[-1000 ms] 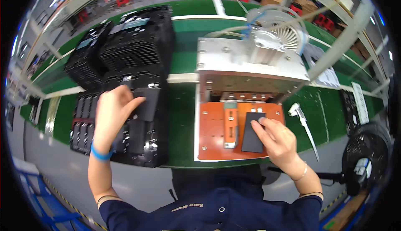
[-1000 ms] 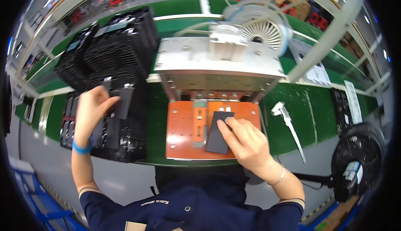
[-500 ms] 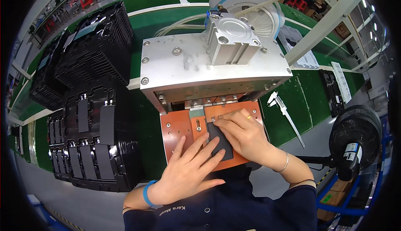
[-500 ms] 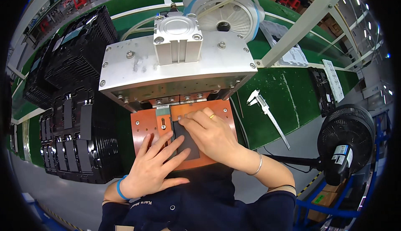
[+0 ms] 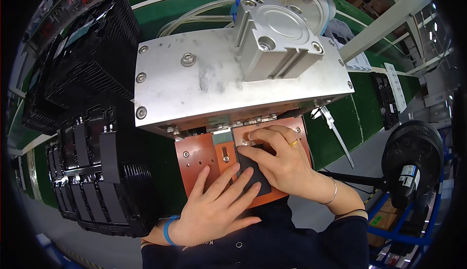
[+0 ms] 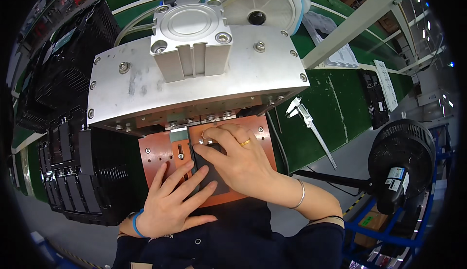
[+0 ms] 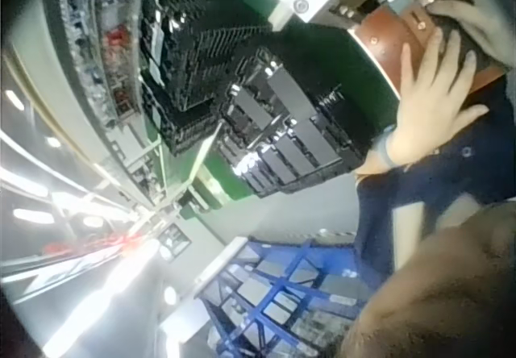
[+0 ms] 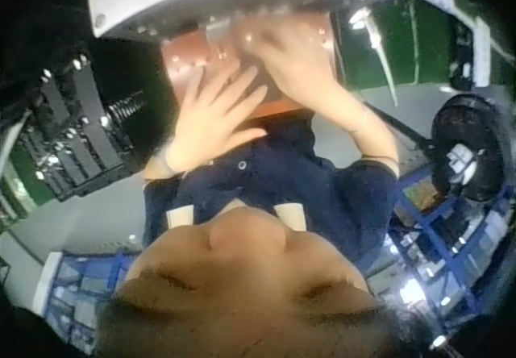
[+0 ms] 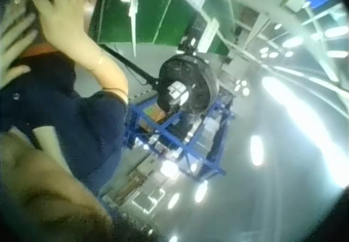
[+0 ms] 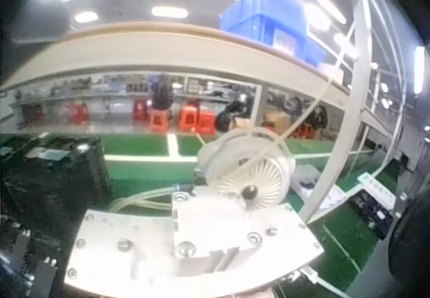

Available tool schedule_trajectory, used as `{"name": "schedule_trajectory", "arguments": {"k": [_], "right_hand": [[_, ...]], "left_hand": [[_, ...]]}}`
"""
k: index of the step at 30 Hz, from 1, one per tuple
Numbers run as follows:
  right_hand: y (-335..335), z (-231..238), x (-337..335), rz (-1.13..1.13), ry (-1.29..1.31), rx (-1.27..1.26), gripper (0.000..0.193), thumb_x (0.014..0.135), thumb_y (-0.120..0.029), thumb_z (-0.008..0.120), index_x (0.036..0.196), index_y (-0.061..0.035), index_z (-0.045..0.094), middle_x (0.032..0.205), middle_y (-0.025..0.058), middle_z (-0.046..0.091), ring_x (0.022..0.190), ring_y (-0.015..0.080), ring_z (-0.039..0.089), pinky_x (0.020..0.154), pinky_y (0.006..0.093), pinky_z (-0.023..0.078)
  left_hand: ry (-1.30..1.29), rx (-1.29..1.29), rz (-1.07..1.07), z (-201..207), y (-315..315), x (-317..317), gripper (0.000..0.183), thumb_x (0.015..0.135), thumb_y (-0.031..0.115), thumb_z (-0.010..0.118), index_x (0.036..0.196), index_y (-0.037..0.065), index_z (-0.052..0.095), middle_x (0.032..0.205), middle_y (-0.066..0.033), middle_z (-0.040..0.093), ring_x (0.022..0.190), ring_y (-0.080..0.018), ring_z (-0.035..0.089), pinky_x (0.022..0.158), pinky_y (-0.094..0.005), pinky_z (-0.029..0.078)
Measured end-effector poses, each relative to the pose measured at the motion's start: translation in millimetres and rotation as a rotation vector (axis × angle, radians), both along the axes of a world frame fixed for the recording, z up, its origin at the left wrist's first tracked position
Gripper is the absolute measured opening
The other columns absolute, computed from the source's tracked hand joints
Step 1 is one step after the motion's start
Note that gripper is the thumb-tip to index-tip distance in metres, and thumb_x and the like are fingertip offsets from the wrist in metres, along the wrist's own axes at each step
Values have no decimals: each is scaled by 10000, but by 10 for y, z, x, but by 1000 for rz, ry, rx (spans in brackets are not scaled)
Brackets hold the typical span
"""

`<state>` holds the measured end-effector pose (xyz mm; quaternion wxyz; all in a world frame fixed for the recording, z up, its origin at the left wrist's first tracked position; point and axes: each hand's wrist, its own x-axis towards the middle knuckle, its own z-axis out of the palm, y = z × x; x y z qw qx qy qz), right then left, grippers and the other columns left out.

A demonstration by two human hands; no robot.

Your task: The person repeatedly picks up small black rectangular electronic components from a stack and places them into a metal jig on a workbench. They press down on the components to activate a machine, then remove the processed items and place them into a black tray. This cycle is performed continuously throughout the clip.

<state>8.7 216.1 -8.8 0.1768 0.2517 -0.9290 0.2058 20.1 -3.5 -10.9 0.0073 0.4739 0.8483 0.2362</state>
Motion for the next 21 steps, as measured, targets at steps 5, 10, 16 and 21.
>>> {"name": "schedule_trajectory", "arguments": {"k": [5,10,16,21], "right_hand": [[8,7,15,-57,42,22,379,725,-68,698,1104,-80,682,1144,84,582,1023,272,543,832,372,477],[98,138,484,11,-183,-118,386,778,-239,773,1103,-55,676,1211,129,609,1098,293,616,898,394,516],[124,51,310,63,-126,-60,364,772,-216,789,1060,-21,684,1224,152,625,1144,302,630,941,380,541],[151,72,184,96,-124,-56,358,760,-195,798,1045,-7,692,1188,159,649,1113,314,650,924,363,557]], "left_hand": [[-14,-1,13,15,-18,7,593,819,569,662,1260,175,627,1391,-69,533,1324,-251,457,1105,-560,259],[-95,72,30,35,-94,-13,659,792,559,697,1273,116,618,1400,-91,527,1332,-285,448,1110,-575,244],[-113,50,35,121,-46,-129,731,767,564,718,1286,64,600,1419,-101,505,1349,-323,419,1092,-595,262],[-113,-11,60,96,5,-195,769,771,644,659,1300,88,604,1439,-93,489,1369,-377,378,1097,-618,254]]}}
